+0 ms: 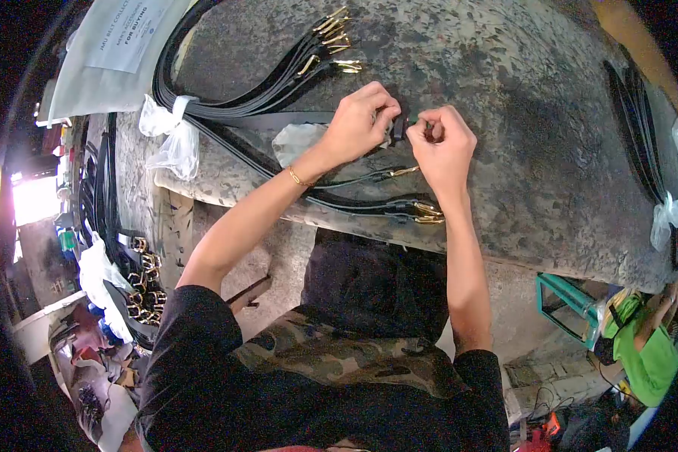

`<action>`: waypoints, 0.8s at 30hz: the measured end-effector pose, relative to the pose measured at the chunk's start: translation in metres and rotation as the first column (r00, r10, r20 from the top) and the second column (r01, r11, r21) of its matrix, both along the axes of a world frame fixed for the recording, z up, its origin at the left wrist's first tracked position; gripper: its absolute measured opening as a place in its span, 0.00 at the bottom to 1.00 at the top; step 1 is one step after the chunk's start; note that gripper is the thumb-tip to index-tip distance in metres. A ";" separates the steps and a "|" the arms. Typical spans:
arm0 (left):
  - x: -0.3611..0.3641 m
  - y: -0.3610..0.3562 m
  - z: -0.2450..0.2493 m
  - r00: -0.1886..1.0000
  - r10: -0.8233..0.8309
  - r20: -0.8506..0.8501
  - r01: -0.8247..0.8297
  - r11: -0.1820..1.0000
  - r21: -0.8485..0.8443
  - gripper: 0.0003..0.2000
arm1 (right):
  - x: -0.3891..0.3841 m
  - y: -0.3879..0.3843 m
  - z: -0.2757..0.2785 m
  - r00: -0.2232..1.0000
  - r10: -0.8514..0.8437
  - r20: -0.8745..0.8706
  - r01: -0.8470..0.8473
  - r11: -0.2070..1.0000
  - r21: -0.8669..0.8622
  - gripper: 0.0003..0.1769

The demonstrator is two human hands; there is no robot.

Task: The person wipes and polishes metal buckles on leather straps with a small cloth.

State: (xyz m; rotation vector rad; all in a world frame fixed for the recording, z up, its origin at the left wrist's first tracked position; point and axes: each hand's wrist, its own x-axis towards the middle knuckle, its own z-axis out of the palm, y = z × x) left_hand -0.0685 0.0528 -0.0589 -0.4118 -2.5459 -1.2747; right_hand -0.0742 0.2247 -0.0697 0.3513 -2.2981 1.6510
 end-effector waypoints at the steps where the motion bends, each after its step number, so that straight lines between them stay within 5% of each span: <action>1: 0.001 0.000 0.000 1.000 0.005 0.004 -0.005 1.000 0.003 0.04 | 0.000 0.000 0.001 1.000 0.011 -0.014 -0.011 1.000 0.001 0.07; 15: -0.001 -0.002 0.000 0.999 -0.006 -0.036 0.007 1.000 0.022 0.04 | -0.001 0.002 -0.002 0.996 0.043 -0.074 -0.039 0.997 0.067 0.07; 18: 0.000 -0.004 0.003 0.999 -0.001 0.039 -0.002 0.998 0.070 0.05 | -0.003 0.005 -0.008 0.991 0.030 0.133 -0.021 0.997 -0.069 0.04; 20: 0.000 -0.010 0.004 0.997 -0.066 0.039 0.062 0.994 0.093 0.07 | -0.004 0.002 0.003 0.961 0.055 0.272 0.066 0.906 -0.419 0.05; 24: 0.010 -0.014 0.007 0.993 -0.119 -0.005 0.119 0.992 0.037 0.12 | -0.009 0.014 -0.005 0.953 0.118 0.278 0.022 0.890 -0.455 0.08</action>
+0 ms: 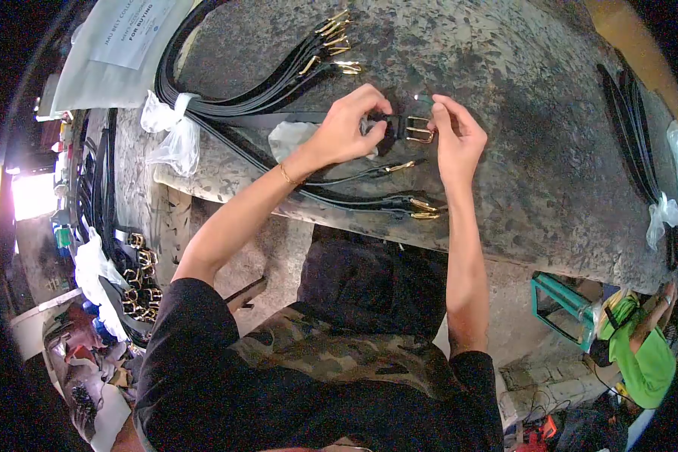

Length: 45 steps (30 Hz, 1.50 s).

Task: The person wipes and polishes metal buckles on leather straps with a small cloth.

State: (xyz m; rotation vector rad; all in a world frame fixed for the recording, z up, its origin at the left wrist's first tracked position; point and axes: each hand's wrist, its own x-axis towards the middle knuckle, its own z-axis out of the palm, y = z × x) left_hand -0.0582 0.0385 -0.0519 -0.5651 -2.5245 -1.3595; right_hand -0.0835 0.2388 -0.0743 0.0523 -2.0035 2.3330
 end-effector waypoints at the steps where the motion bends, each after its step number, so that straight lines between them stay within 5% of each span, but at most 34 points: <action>1: 0.003 0.000 0.002 1.000 -0.004 -0.002 0.004 1.000 -0.003 0.12 | 0.000 0.000 0.001 1.000 -0.004 -0.002 0.004 1.000 -0.003 0.08; 6: 0.007 0.003 0.004 0.998 -0.023 -0.060 0.008 0.972 -0.236 0.21 | 0.004 0.003 -0.003 0.994 0.097 -0.048 -0.096 0.995 0.035 0.07; 13: 0.003 0.000 -0.001 1.000 -0.011 0.005 0.012 0.974 -0.226 0.21 | 0.015 0.003 0.004 0.975 0.171 -0.143 -0.129 0.956 0.264 0.03; 35: 0.005 -0.001 0.004 1.000 -0.028 0.015 0.030 0.982 -0.187 0.19 | 0.014 0.003 0.002 0.954 0.187 -0.233 -0.079 0.909 0.409 0.04; 45: 0.008 -0.001 -0.005 0.996 -0.039 -0.084 0.029 0.992 -0.126 0.10 | 0.003 0.017 -0.007 0.995 0.078 0.068 -0.068 0.988 -0.139 0.03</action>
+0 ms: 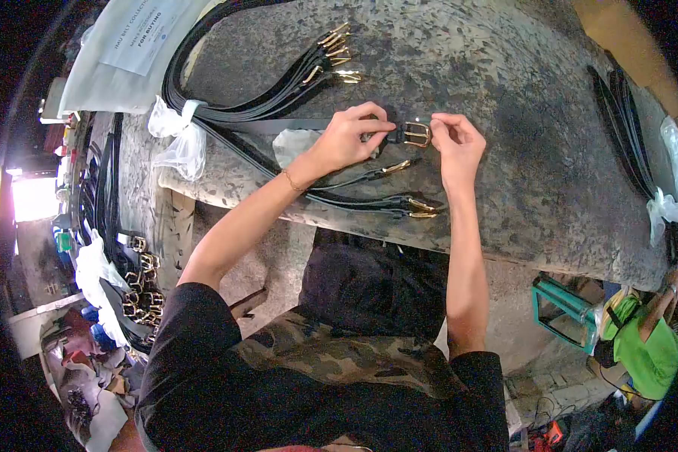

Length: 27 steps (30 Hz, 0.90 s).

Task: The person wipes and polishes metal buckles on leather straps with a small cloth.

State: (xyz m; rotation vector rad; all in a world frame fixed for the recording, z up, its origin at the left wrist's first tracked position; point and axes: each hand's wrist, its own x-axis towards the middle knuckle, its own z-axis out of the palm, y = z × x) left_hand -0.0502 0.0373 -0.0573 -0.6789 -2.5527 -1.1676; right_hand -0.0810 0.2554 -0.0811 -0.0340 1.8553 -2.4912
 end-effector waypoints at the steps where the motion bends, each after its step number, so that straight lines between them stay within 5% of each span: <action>1: 0.000 -0.001 -0.001 0.999 -0.013 -0.052 0.012 0.999 -0.033 0.09 | -0.002 0.001 -0.004 1.000 0.008 -0.003 -0.008 0.998 -0.055 0.03; 5: 0.000 0.002 -0.001 0.992 0.017 -0.122 -0.020 0.999 -0.028 0.06 | -0.003 -0.004 0.004 1.000 -0.031 0.000 0.031 0.993 -0.116 0.04; 9: 0.002 0.003 0.000 0.994 0.110 0.005 -0.110 0.993 0.037 0.06 | -0.006 -0.014 0.015 1.000 -0.007 -0.029 0.003 0.992 -0.129 0.04; 16: 0.004 -0.004 0.005 0.963 0.256 0.084 -0.260 0.965 0.038 0.06 | -0.020 -0.035 0.003 0.976 0.135 -0.171 -0.108 0.981 0.159 0.03; 19: 0.008 -0.003 0.004 0.969 0.215 0.125 -0.221 0.975 0.037 0.07 | -0.020 -0.028 -0.005 0.991 0.101 -0.088 -0.097 0.994 0.044 0.03; 22: 0.004 0.000 0.004 0.993 0.117 0.014 -0.115 0.991 -0.070 0.10 | -0.026 -0.026 -0.005 0.995 0.095 -0.030 -0.099 0.952 -0.291 0.02; 27: 0.001 0.004 0.001 0.982 0.074 -0.174 -0.108 0.976 -0.191 0.07 | -0.025 -0.026 -0.001 0.995 0.103 -0.004 -0.099 0.943 -0.319 0.02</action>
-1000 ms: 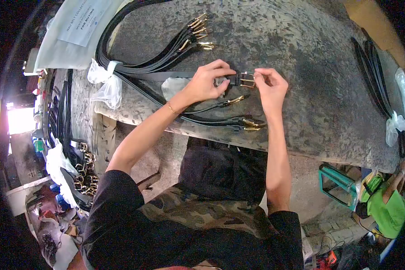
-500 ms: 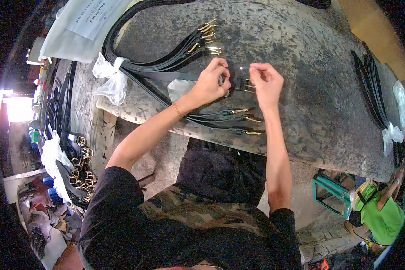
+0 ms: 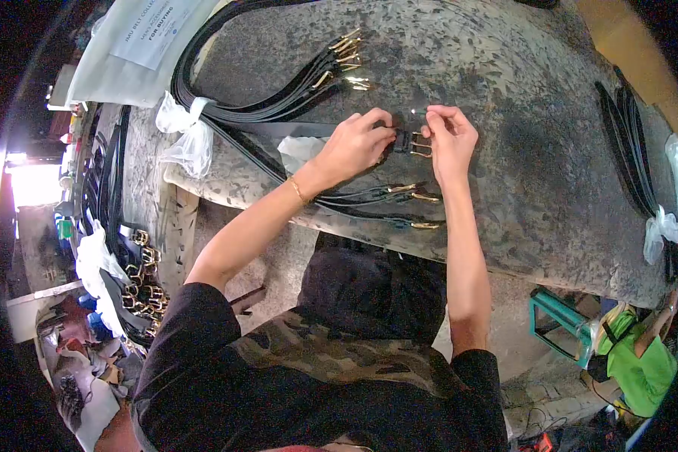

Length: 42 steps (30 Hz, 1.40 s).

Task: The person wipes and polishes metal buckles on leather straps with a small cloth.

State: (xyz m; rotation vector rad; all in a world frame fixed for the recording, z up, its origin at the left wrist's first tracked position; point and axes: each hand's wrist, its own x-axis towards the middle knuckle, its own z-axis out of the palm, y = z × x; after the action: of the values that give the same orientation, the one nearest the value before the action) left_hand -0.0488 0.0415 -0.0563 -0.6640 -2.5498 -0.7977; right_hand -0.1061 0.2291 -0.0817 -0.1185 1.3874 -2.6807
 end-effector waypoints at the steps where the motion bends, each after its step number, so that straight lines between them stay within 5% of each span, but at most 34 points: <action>1: 0.001 0.001 0.001 1.000 -0.011 -0.021 0.011 0.999 -0.036 0.06 | 0.000 0.000 0.000 1.000 -0.007 0.014 0.007 1.000 0.012 0.02; 6: -0.002 0.004 0.002 1.000 -0.021 0.001 0.021 0.999 -0.024 0.06 | 0.000 0.001 -0.003 1.000 0.012 -0.002 -0.012 1.000 0.021 0.02; 11: -0.003 0.000 0.006 0.971 0.043 0.235 -0.093 0.975 0.204 0.06 | 0.003 -0.001 -0.001 0.998 0.021 -0.051 -0.018 0.999 0.050 0.02; 13: -0.005 -0.002 0.002 0.979 0.048 0.197 -0.094 0.968 0.232 0.05 | 0.008 -0.004 0.004 0.988 0.013 -0.155 0.052 0.912 0.407 0.03; 20: -0.009 -0.010 -0.001 0.980 0.049 0.191 -0.104 0.951 0.292 0.05 | 0.011 -0.007 0.003 0.927 0.099 -0.362 0.131 0.819 0.559 0.04; 27: -0.008 -0.014 0.005 0.948 0.021 0.318 -0.135 0.931 0.340 0.05 | 0.015 -0.008 0.012 0.900 0.155 -0.407 0.160 0.751 0.640 0.05; 42: -0.009 -0.012 0.004 0.956 0.050 0.287 -0.146 0.935 0.322 0.05 | 0.018 -0.010 0.019 0.858 0.227 -0.461 0.218 0.652 0.727 0.05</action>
State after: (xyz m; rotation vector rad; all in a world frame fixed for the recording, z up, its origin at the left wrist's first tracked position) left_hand -0.0575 0.0298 -0.0528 -0.3275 -2.5599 -1.3367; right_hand -0.0877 0.2195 -0.0627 -0.7997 2.5465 -1.8437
